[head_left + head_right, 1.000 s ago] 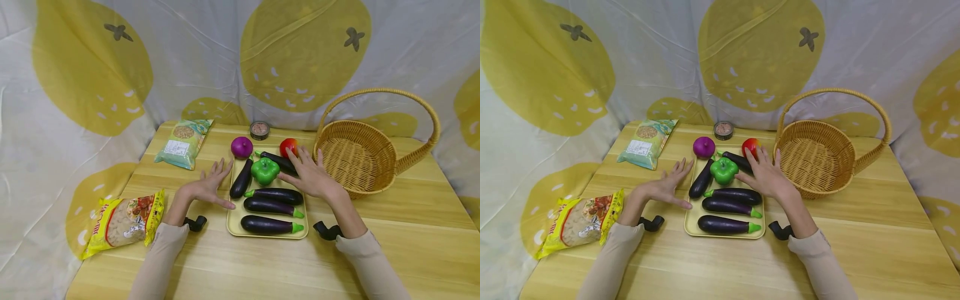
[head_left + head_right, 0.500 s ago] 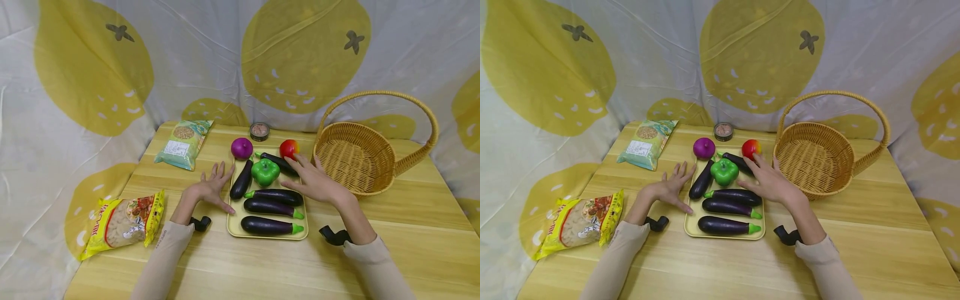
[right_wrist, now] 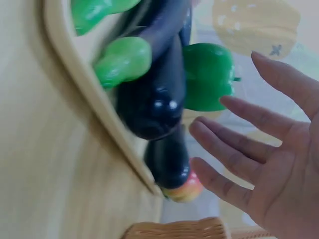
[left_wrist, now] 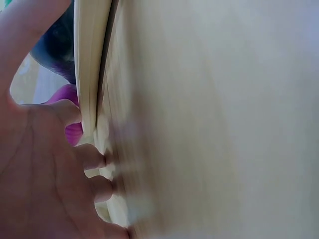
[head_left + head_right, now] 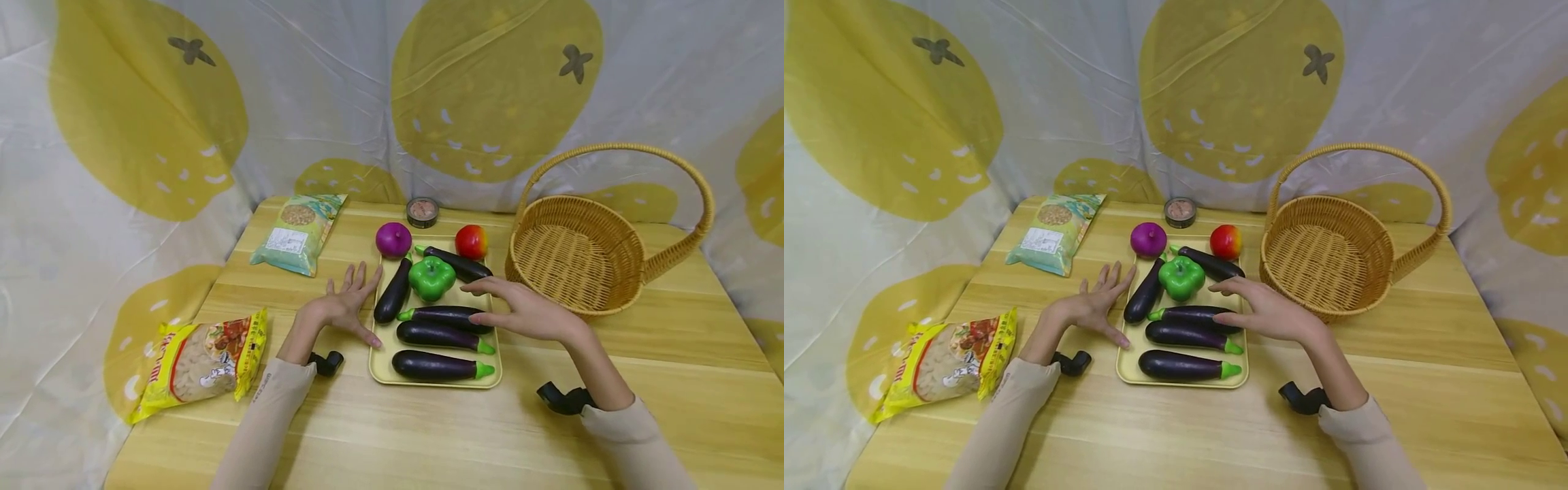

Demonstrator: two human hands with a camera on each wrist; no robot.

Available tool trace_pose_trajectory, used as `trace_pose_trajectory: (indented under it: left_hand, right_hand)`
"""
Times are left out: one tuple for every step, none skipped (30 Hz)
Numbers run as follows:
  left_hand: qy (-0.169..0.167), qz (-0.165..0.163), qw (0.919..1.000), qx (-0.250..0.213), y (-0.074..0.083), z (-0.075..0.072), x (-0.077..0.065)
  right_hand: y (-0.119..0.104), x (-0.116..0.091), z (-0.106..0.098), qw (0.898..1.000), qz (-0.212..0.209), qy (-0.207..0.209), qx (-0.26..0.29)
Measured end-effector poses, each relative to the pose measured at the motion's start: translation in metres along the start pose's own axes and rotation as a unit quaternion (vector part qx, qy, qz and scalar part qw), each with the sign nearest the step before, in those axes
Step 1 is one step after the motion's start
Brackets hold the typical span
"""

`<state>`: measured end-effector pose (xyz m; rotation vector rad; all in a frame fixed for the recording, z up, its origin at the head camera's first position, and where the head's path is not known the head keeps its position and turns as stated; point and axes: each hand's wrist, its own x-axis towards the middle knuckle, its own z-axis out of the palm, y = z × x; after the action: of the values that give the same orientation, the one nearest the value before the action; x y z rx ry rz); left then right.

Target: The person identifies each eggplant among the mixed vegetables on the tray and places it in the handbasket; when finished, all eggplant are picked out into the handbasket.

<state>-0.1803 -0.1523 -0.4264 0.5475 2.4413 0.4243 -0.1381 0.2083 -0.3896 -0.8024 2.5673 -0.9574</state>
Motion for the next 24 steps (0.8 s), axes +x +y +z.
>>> trace_pose_trajectory:
  left_hand:
    - [0.0, 0.0, 1.0, 0.0, 0.0, 0.0, 0.0]
    - [0.0, 0.0, 1.0, 0.0, 0.0, 0.0, 0.001]
    - [-0.001, 0.0, 1.0, 0.0, 0.0, 0.0, 0.001]
    - [-0.002, -0.001, 1.0, 0.001, 0.0, 0.0, 0.001]
    - [-0.002, -0.001, 1.0, 0.001, 0.0, 0.0, 0.001]
    - [-0.003, -0.002, 1.0, 0.002, 0.0, 0.0, 0.001]
    - [-0.003, -0.002, 1.0, 0.004, 0.0, -0.001, 0.001]
    - [-0.004, -0.003, 1.0, 0.005, 0.0, -0.001, 0.0]
    - [-0.005, -0.004, 1.0, 0.005, 0.001, -0.001, 0.0]
    - [-0.005, -0.004, 1.0, 0.006, 0.001, -0.001, 0.0]
    - [-0.005, -0.005, 0.9999, 0.007, 0.001, -0.001, 0.001]
    - [-0.006, -0.005, 0.9999, 0.007, 0.002, -0.001, 0.001]
    - [-0.005, -0.005, 0.9999, 0.008, 0.002, -0.002, 0.001]
    - [-0.005, -0.006, 0.9999, 0.009, 0.002, -0.002, 0.001]
    - [-0.004, -0.006, 0.9999, 0.011, 0.002, -0.002, 0.001]
    - [-0.003, -0.006, 0.9999, 0.011, 0.003, -0.002, 0.001]
    - [-0.003, -0.006, 0.9999, 0.012, 0.003, -0.002, 0.001]
    - [-0.002, -0.007, 0.9999, 0.013, 0.003, -0.002, 0.0]
    - [-0.003, -0.008, 0.9999, 0.014, 0.003, -0.002, 0.0]
    - [-0.003, -0.008, 0.9999, 0.014, 0.003, -0.002, 0.0]
    - [-0.003, -0.008, 0.9999, 0.013, 0.003, -0.002, -0.001]
    - [-0.003, -0.008, 0.9999, 0.012, 0.003, -0.001, -0.001]
    - [-0.004, -0.008, 0.9999, 0.013, 0.003, -0.001, -0.001]
    - [-0.004, -0.008, 0.9999, 0.014, 0.003, -0.001, -0.001]
  right_hand:
    - [0.002, 0.0, 0.001, 1.0, 0.0, -0.001, 0.009]
    - [0.004, -0.001, 0.002, 1.0, -0.001, -0.002, 0.017]
    - [0.007, -0.002, 0.004, 1.0, -0.002, -0.003, 0.022]
    - [0.009, -0.002, 0.005, 1.0, -0.004, -0.004, 0.028]
    - [0.011, -0.003, 0.006, 0.999, -0.007, -0.006, 0.031]
    - [0.012, -0.004, 0.008, 0.999, -0.01, -0.008, 0.033]
    - [0.014, -0.004, 0.009, 0.999, -0.013, -0.009, 0.034]
    - [0.015, -0.005, 0.01, 0.999, -0.016, -0.011, 0.034]
    - [0.016, -0.005, 0.012, 0.999, -0.019, -0.013, 0.034]
    - [0.016, -0.006, 0.013, 0.999, -0.023, -0.015, 0.034]
    - [0.017, -0.006, 0.014, 0.999, -0.025, -0.016, 0.035]
    - [0.018, -0.006, 0.014, 0.999, -0.028, -0.018, 0.036]
    - [0.018, -0.006, 0.015, 0.999, -0.028, -0.019, 0.037]
    - [0.019, -0.006, 0.016, 0.999, -0.03, -0.02, 0.037]
    - [0.019, -0.005, 0.016, 0.999, -0.03, -0.021, 0.039]
    - [0.019, -0.005, 0.017, 0.998, -0.033, -0.021, 0.041]
    - [0.02, -0.005, 0.018, 0.998, -0.033, -0.022, 0.044]
    - [0.02, -0.004, 0.019, 0.998, -0.034, -0.023, 0.046]
    - [0.021, -0.003, 0.02, 0.998, -0.034, -0.024, 0.047]
    - [0.021, -0.003, 0.021, 0.998, -0.035, -0.026, 0.049]
    - [0.022, -0.002, 0.022, 0.998, -0.034, -0.029, 0.051]
    - [0.022, -0.001, 0.023, 0.998, -0.034, -0.031, 0.052]
    - [0.023, -0.001, 0.024, 0.997, -0.033, -0.033, 0.053]
    - [0.024, 0.0, 0.025, 0.998, -0.034, -0.034, 0.051]
